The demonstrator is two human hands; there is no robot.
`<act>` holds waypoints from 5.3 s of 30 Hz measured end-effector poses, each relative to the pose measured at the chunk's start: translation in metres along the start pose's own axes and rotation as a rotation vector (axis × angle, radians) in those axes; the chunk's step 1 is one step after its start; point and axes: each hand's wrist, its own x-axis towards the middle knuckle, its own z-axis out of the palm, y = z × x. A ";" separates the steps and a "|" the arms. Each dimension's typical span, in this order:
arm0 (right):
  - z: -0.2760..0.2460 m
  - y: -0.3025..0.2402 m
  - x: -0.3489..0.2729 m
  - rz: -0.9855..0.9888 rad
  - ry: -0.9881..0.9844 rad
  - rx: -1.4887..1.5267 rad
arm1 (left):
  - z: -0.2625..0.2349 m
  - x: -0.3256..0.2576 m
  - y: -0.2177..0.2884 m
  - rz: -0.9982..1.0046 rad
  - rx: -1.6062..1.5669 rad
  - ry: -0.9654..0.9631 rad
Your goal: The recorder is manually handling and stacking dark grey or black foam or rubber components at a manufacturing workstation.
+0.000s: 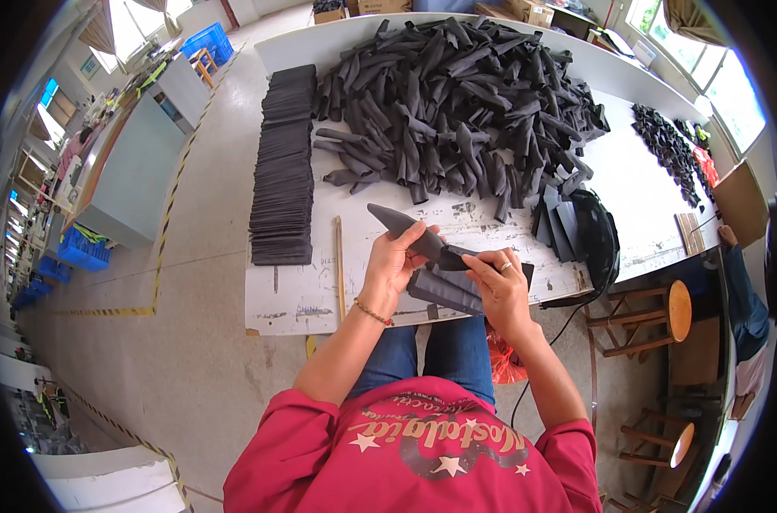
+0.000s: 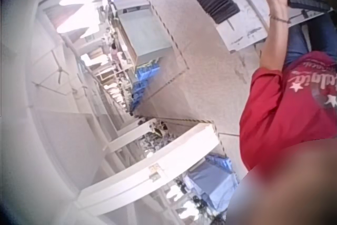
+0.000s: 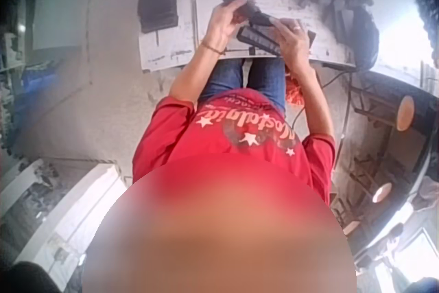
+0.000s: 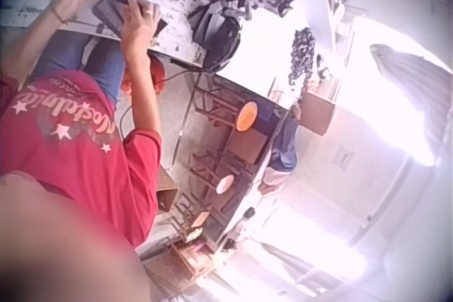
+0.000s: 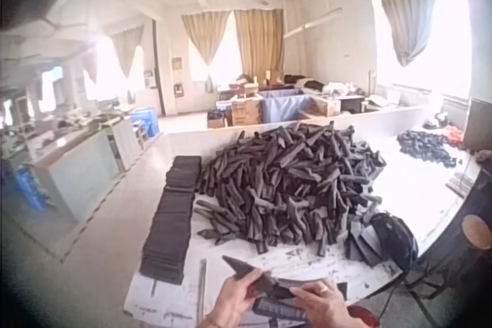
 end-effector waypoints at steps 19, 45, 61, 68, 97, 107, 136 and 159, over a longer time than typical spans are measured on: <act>0.006 -0.011 0.009 -0.205 0.072 -0.298 | 0.020 -0.024 -0.008 0.126 -0.074 -0.025; 0.055 -0.026 -0.001 -0.054 0.019 0.022 | 0.023 -0.035 -0.037 0.249 -0.253 -0.161; 0.022 -0.025 -0.014 0.021 -0.068 -0.024 | 0.023 -0.035 -0.015 0.354 -0.192 0.004; 0.023 -0.015 -0.026 -0.026 -0.016 -0.032 | 0.029 -0.036 -0.014 0.350 -0.162 0.042; 0.023 -0.018 0.001 -0.059 -0.159 0.152 | 0.021 -0.045 0.000 0.371 -0.362 0.038; 0.030 -0.020 0.011 -0.136 -0.109 0.206 | 0.024 -0.044 -0.020 0.424 -0.361 0.014; 0.042 -0.015 0.015 -0.103 -0.086 0.232 | 0.019 -0.038 -0.026 0.453 -0.335 -0.014; 0.056 -0.034 0.018 0.814 0.045 1.100 | 0.009 -0.036 -0.005 0.552 -0.155 -0.226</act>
